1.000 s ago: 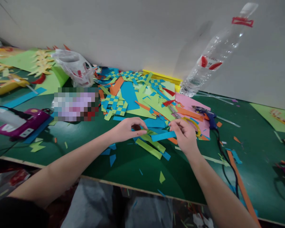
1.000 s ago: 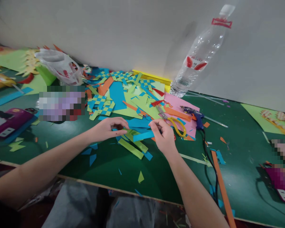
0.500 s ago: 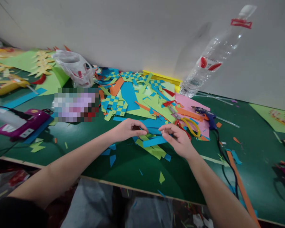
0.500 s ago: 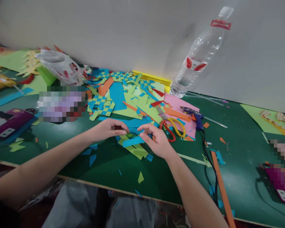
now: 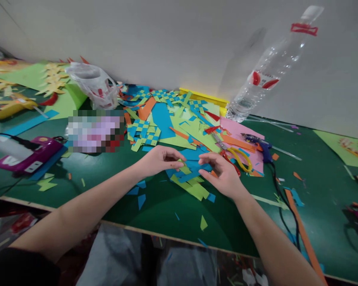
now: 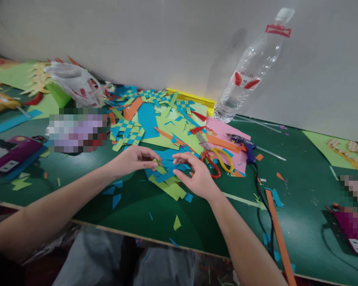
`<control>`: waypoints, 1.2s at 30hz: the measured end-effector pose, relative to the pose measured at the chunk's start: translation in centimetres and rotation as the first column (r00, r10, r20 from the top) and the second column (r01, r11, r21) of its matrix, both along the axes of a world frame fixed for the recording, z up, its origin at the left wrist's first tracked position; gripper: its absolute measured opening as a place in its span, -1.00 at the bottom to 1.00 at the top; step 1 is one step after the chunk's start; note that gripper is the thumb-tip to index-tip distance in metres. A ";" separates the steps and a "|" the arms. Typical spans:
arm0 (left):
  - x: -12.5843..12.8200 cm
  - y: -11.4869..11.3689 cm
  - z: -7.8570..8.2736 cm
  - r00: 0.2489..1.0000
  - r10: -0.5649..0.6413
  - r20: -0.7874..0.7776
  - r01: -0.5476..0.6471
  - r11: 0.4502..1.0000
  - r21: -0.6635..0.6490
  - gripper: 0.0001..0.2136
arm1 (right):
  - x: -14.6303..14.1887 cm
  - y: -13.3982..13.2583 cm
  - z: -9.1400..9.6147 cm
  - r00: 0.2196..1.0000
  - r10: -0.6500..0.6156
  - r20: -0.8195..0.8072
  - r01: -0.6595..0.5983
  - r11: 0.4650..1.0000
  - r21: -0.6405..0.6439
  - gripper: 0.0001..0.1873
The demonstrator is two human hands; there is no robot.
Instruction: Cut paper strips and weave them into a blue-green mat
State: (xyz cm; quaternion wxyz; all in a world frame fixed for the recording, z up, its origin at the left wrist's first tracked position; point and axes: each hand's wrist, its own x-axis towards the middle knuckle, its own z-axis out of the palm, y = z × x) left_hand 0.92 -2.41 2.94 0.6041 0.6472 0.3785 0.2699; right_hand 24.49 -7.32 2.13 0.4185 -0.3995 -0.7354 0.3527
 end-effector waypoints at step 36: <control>0.0 0.0 0.0 0.979 0.097 0.177 -0.111 0.991 0.070 -0.75 | 0.1 0.2 0.5 0.981 -0.169 0.095 0.183 0.969 -0.169 -0.71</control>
